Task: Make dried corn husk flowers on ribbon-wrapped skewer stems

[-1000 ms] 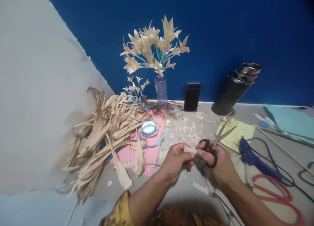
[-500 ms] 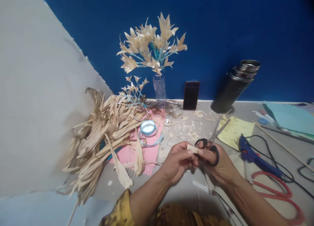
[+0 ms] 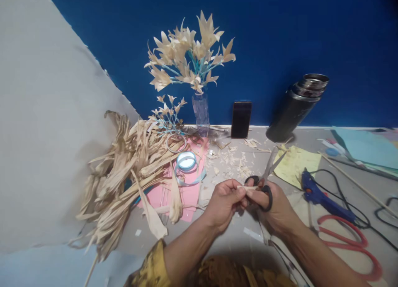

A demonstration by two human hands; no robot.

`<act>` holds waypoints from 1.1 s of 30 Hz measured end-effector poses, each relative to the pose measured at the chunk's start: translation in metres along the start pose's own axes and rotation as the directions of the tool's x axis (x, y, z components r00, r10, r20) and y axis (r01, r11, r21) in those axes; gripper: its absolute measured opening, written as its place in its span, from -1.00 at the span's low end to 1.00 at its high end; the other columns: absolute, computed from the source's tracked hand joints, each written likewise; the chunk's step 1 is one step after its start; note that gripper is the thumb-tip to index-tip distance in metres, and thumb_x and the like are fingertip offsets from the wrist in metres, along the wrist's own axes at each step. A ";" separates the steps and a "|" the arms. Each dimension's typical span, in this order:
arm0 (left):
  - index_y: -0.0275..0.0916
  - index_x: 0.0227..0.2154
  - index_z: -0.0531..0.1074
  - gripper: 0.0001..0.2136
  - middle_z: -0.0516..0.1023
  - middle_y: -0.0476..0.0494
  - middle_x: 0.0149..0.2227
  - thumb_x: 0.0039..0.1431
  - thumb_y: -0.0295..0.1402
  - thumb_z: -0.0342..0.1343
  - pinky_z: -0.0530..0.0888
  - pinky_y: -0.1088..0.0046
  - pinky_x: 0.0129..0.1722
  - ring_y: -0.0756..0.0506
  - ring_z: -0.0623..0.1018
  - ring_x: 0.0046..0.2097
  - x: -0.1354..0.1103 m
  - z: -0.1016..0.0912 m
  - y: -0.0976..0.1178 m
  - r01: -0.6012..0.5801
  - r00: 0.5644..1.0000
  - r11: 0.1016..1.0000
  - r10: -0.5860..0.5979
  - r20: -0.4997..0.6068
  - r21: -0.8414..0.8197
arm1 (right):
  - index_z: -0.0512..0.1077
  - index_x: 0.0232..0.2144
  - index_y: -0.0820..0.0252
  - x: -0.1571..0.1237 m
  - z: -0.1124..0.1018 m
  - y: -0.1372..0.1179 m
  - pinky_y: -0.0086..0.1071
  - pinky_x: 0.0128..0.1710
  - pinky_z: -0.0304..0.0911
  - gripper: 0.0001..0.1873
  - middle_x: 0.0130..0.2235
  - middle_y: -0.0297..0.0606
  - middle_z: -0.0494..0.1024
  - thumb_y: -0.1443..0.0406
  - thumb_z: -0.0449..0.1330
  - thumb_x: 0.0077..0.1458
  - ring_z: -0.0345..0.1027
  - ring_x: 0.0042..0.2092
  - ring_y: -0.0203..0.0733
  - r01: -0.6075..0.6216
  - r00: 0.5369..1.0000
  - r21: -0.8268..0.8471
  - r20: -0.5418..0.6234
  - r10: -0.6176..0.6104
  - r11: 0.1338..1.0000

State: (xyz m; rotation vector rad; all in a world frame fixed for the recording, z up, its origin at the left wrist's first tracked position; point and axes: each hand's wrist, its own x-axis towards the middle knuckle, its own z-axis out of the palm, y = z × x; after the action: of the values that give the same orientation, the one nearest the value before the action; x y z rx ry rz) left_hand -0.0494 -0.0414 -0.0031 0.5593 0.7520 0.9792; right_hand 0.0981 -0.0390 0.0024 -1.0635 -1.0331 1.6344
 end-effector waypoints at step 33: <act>-0.23 -0.54 0.36 -0.92 0.43 0.00 -0.64 -0.18 -0.45 0.13 0.26 0.49 -0.49 0.02 0.36 -0.55 -0.004 0.005 0.006 -0.036 0.994 0.982 0.054 -0.092 0.188 | 0.42 -0.40 0.17 0.000 0.004 0.003 -0.40 -0.51 0.18 -0.64 -0.54 -0.41 0.43 0.13 0.46 -0.15 0.26 -0.53 -0.27 0.016 0.973 0.051 -0.233 -0.003 0.999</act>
State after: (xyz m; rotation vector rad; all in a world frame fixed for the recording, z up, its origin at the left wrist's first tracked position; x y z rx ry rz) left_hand -0.0502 -0.0424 0.0055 0.6978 0.9269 0.9886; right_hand 0.0939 -0.0398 0.0008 -1.1811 -0.8346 1.4801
